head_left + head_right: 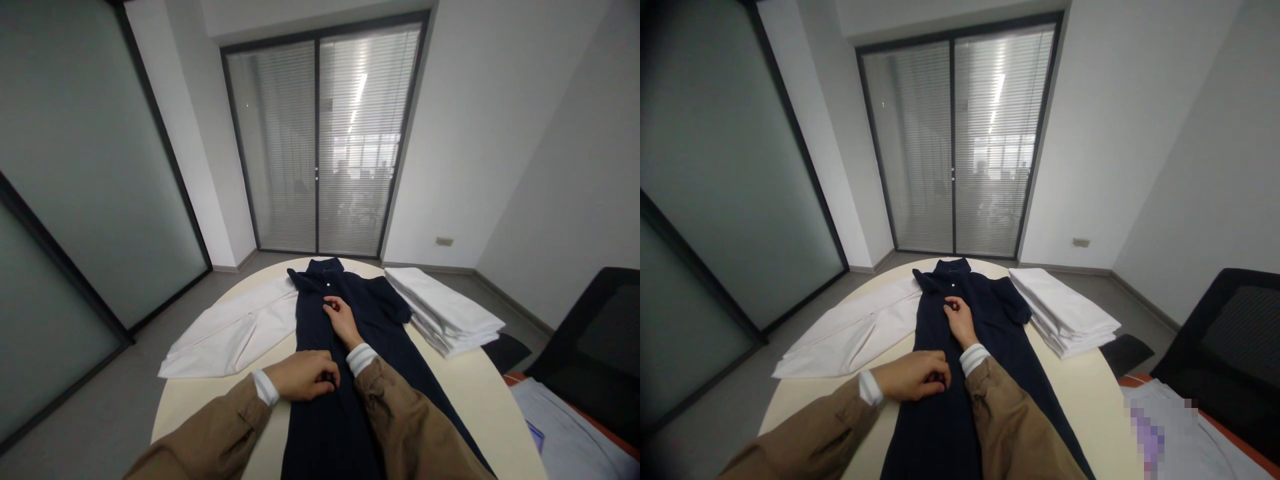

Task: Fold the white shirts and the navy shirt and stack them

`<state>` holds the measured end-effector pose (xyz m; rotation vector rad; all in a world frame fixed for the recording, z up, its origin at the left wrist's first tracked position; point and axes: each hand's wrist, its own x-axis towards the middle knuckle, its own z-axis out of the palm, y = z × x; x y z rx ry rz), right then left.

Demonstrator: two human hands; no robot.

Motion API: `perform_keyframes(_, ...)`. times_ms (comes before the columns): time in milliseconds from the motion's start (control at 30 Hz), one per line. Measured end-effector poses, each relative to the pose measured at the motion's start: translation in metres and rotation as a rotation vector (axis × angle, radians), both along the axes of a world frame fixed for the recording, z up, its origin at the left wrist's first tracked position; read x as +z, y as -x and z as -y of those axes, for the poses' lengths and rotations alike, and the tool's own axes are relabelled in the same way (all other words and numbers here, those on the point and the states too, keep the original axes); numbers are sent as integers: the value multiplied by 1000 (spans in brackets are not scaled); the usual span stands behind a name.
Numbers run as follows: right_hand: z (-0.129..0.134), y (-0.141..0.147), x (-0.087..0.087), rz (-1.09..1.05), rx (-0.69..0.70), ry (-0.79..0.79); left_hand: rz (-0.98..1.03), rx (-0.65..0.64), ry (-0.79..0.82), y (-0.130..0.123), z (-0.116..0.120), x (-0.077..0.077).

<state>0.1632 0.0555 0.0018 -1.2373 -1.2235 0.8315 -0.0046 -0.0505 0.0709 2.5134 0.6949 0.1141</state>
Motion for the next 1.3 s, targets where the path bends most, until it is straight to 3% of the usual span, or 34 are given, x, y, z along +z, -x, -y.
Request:
perform_keyframes(233,2,-4,2,198,-140,70,-45,-166,-29,-8,7,1)
perform_keyframes(467,14,-5,11,454,-150,138,27,-169,-19,-18,16,-11)
perform_keyframes(567,19,-2,15,603,-147,164,60,-107,90,-18,13,-19)
perform_keyframes(633,21,1,18,695,-151,171,102,-15,75,-14,7,-24)
perform_keyframes(800,25,10,23,889,-162,228,240,399,-323,4,-22,-34)
perform_keyframes(900,27,14,28,971,-152,263,166,535,-384,13,-36,-46)
perform_keyframes(1067,14,15,45,1067,-104,294,34,550,-385,16,-39,-58)
perform_keyframes(1300,-49,28,76,1011,-121,152,34,501,-391,18,-36,-56)
